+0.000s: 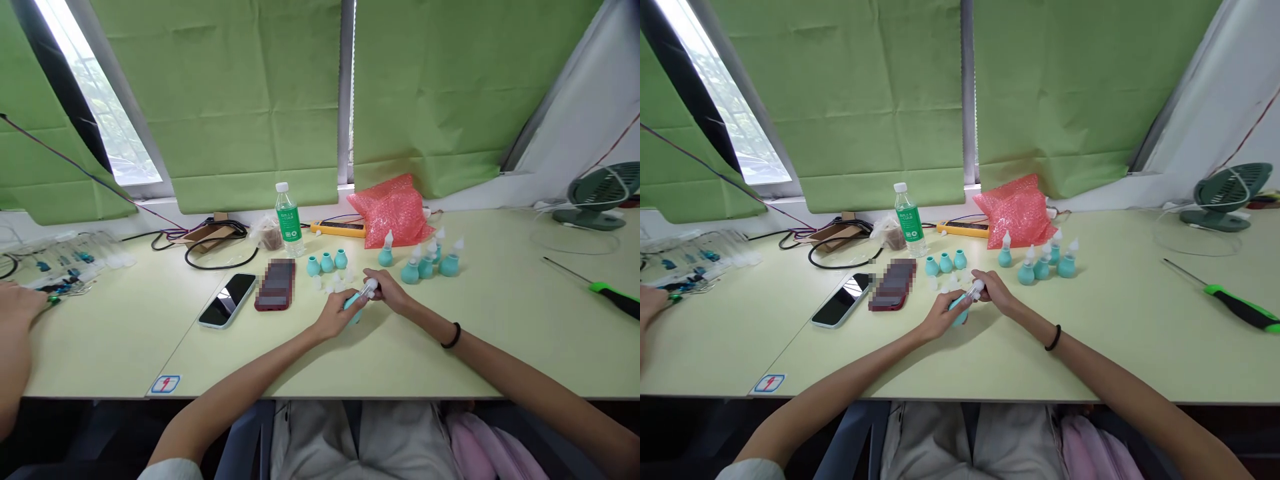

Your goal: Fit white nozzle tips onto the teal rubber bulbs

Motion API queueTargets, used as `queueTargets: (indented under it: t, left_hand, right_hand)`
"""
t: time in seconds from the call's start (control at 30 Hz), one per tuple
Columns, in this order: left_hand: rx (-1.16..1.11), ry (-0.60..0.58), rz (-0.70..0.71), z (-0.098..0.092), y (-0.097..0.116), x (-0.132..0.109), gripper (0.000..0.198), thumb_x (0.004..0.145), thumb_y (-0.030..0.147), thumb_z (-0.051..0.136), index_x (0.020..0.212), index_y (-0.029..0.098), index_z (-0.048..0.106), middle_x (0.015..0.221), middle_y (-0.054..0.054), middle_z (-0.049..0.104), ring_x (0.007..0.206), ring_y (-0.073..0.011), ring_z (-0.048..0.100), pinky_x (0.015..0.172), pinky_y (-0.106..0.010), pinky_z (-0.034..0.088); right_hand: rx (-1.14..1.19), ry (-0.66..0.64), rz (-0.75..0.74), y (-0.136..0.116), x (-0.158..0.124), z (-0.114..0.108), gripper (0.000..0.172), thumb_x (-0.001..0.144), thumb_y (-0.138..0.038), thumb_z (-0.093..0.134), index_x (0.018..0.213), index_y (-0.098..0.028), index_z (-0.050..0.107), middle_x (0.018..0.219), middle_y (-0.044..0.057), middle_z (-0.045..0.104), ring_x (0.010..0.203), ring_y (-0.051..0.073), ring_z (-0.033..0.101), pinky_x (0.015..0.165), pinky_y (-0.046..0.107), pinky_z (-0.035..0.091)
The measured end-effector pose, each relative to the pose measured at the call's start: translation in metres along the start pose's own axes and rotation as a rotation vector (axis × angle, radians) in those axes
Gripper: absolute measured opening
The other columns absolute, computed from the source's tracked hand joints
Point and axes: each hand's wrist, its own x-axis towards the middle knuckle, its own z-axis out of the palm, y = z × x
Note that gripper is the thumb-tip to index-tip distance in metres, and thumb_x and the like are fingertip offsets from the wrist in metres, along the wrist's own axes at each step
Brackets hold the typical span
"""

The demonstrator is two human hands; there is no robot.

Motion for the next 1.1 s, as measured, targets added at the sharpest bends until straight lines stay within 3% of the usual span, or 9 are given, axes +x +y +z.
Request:
queueTargets:
  t: [0.13, 0.23, 0.4, 0.47, 0.53, 0.63, 0.7, 0.83, 1.1]
  left_hand:
    - [-0.164, -0.002, -0.005, 0.0, -0.001, 0.0, 0.031, 0.077, 0.04, 0.038, 0.077, 0.012, 0.051, 0.062, -0.001, 0.053, 0.057, -0.0097, 0.045, 0.056, -0.02, 0.035]
    - [-0.288, 0.09, -0.043, -0.002, -0.005, 0.002, 0.029, 0.076, 0.039, 0.039, 0.086, 0.013, 0.048, 0.063, -0.002, 0.056, 0.056, -0.0101, 0.047, 0.053, -0.02, 0.036]
    - [-0.503, 0.129, -0.122, -0.001, -0.011, 0.003, 0.026, 0.076, 0.037, 0.034, 0.085, 0.015, 0.043, 0.054, 0.0, 0.054, 0.043, -0.01, 0.046, 0.045, -0.021, 0.035]
    - [-0.564, 0.108, -0.158, 0.0, -0.012, 0.004, 0.027, 0.077, 0.039, 0.031, 0.082, 0.015, 0.042, 0.048, 0.001, 0.051, 0.037, -0.0098, 0.043, 0.039, -0.021, 0.033]
    - [-0.604, 0.11, -0.181, 0.001, -0.013, 0.004, 0.029, 0.077, 0.041, 0.03, 0.08, 0.015, 0.042, 0.045, 0.002, 0.049, 0.034, -0.01, 0.042, 0.037, -0.021, 0.031]
    - [-0.629, 0.142, -0.19, 0.001, -0.013, 0.005, 0.028, 0.077, 0.042, 0.031, 0.078, 0.016, 0.041, 0.045, 0.002, 0.05, 0.035, -0.0105, 0.044, 0.037, -0.022, 0.032]
    - [-0.62, 0.159, -0.19, 0.001, -0.013, 0.005, 0.028, 0.076, 0.043, 0.033, 0.076, 0.016, 0.041, 0.045, 0.002, 0.049, 0.036, -0.0106, 0.045, 0.038, -0.022, 0.033]
    - [-0.585, 0.197, -0.187, 0.001, -0.011, 0.003, 0.029, 0.075, 0.044, 0.036, 0.075, 0.016, 0.043, 0.046, 0.003, 0.048, 0.037, -0.0103, 0.045, 0.038, -0.022, 0.034]
    - [-0.543, 0.23, -0.188, 0.002, -0.01, 0.002, 0.028, 0.075, 0.043, 0.036, 0.068, 0.016, 0.04, 0.042, 0.004, 0.046, 0.034, -0.0099, 0.043, 0.035, -0.021, 0.032]
  right_hand:
    - [-0.144, 0.06, 0.049, 0.005, 0.006, -0.007, 0.044, 0.077, -0.043, 0.022, 0.039, -0.021, 0.016, 0.031, -0.007, 0.015, 0.028, 0.006, 0.019, 0.035, 0.023, 0.022]
    - [-0.278, 0.154, 0.017, 0.012, 0.006, -0.01, 0.045, 0.073, -0.046, 0.034, 0.038, -0.019, 0.026, 0.034, -0.004, 0.027, 0.034, 0.008, 0.029, 0.04, 0.022, 0.024]
    - [-1.091, 0.261, -0.026, 0.018, 0.002, -0.008, 0.039, 0.07, -0.051, 0.042, 0.056, -0.017, 0.054, 0.055, 0.006, 0.055, 0.06, 0.018, 0.052, 0.052, 0.025, 0.031]
    - [-1.185, 0.265, -0.055, 0.017, 0.001, -0.006, 0.037, 0.072, -0.05, 0.041, 0.069, -0.017, 0.058, 0.058, 0.006, 0.057, 0.061, 0.018, 0.054, 0.052, 0.025, 0.033]
    - [-1.139, 0.354, -0.191, 0.015, -0.001, -0.005, 0.034, 0.072, -0.047, 0.042, 0.078, -0.018, 0.059, 0.055, 0.003, 0.056, 0.056, 0.016, 0.053, 0.052, 0.024, 0.034]
    - [-0.936, 0.496, -0.533, 0.006, -0.009, 0.0, 0.026, 0.073, -0.037, 0.047, 0.086, -0.017, 0.057, 0.055, 0.001, 0.053, 0.053, 0.012, 0.05, 0.052, 0.023, 0.037]
    - [-0.788, 0.461, -0.697, 0.0, -0.015, 0.006, 0.022, 0.072, -0.031, 0.05, 0.087, -0.018, 0.057, 0.059, 0.001, 0.054, 0.052, 0.011, 0.048, 0.051, 0.024, 0.038]
    - [-0.558, 0.294, -0.785, -0.007, -0.022, 0.019, 0.016, 0.071, -0.022, 0.053, 0.086, -0.021, 0.06, 0.069, 0.003, 0.058, 0.052, 0.01, 0.049, 0.049, 0.024, 0.043]
    - [-0.529, 0.239, -0.902, 0.0, -0.015, 0.011, 0.013, 0.069, -0.016, 0.055, 0.077, -0.023, 0.063, 0.07, 0.004, 0.061, 0.064, 0.014, 0.054, 0.056, 0.029, 0.047]
